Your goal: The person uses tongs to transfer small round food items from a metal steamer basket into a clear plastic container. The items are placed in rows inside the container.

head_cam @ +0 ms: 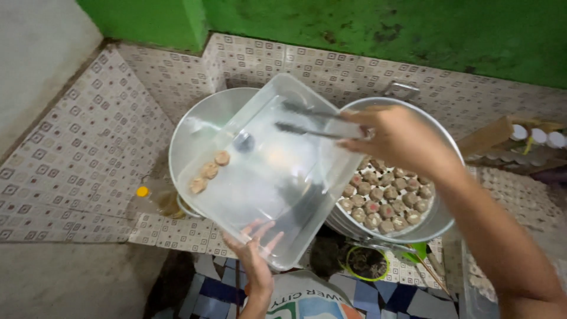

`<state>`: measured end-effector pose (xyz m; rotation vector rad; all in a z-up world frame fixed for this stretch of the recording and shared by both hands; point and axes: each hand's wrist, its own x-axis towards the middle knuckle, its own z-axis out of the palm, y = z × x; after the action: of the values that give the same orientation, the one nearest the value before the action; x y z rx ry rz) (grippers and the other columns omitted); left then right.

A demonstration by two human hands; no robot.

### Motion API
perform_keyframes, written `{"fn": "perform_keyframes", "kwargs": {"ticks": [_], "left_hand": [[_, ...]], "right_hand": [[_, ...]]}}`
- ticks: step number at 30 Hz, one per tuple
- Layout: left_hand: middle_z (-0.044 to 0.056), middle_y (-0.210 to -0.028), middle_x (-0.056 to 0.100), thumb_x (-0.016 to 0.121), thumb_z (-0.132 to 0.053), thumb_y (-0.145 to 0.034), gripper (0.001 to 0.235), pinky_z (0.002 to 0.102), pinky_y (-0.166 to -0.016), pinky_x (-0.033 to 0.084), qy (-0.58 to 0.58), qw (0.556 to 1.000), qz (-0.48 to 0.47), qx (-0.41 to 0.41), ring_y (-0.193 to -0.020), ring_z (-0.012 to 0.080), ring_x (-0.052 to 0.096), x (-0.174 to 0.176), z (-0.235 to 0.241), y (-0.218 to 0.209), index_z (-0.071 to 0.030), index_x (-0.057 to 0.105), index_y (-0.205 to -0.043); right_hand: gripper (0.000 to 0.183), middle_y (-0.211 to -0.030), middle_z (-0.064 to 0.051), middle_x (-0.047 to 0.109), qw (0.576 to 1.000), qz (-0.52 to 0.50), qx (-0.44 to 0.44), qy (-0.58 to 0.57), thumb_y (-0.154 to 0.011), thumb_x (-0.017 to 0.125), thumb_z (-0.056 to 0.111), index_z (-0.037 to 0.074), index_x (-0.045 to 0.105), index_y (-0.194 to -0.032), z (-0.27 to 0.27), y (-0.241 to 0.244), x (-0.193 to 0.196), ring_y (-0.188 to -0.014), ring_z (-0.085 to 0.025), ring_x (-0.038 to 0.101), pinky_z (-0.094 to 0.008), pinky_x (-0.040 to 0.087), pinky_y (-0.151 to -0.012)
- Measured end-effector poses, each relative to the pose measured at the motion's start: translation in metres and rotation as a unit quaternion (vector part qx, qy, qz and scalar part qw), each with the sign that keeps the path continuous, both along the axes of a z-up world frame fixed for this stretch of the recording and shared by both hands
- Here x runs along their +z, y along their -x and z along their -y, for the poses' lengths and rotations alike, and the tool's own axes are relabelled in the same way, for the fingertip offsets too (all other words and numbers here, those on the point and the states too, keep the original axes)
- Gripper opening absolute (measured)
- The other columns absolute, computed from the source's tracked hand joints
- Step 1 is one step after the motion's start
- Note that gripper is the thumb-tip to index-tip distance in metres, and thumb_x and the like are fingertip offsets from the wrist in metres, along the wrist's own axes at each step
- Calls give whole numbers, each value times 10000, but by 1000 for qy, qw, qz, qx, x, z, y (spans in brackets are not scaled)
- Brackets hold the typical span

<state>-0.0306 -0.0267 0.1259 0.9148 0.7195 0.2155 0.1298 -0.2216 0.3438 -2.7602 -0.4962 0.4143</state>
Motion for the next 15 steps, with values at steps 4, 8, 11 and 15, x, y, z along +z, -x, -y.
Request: {"fn": "perform_keyframes", "kwargs": {"ticks": [4, 8, 11, 15], "left_hand": [[300, -1186, 542, 456, -135, -830, 890, 657, -776, 601, -24, 999, 35, 32, -1010, 441, 638, -27, 0, 10, -280, 14, -1589], [310, -1309, 469, 457, -196, -828, 889, 631, -785, 602, -61, 997, 9, 35, -1056, 459, 616, -13, -2, 15, -265, 14, -1596], [305, -1335, 439, 457, -200, -841, 888, 668, -802, 581, -71, 996, 17, 50, -1053, 455, 609, -21, -3, 21, -285, -17, -1587], [284, -1302, 439, 448, -182, -810, 867, 675, -782, 573, -71, 996, 29, 55, -1018, 475, 608, -30, -7, 25, -248, 33, -1568]], "right_hand": [[486, -1050, -155, 751, 991, 26, -130, 33, -915, 691, 252, 95, 604, -1367, 70, 6, -1, -725, -221, 727, -285, 628, -594], [570, -849, -200, 784, 972, 2, -219, 91, -958, 657, 338, 49, 548, -1438, 127, 10, -15, -407, -195, 491, -278, 425, -376], [534, -806, -195, 787, 961, -6, -260, 96, -945, 671, 358, 98, 611, -1407, 152, 12, -23, -364, -183, 344, -310, 309, -362], [546, -752, -244, 784, 948, -42, -297, 105, -970, 648, 391, 83, 596, -1419, 177, 1, -41, -348, -137, 198, -283, 266, -366]]}}
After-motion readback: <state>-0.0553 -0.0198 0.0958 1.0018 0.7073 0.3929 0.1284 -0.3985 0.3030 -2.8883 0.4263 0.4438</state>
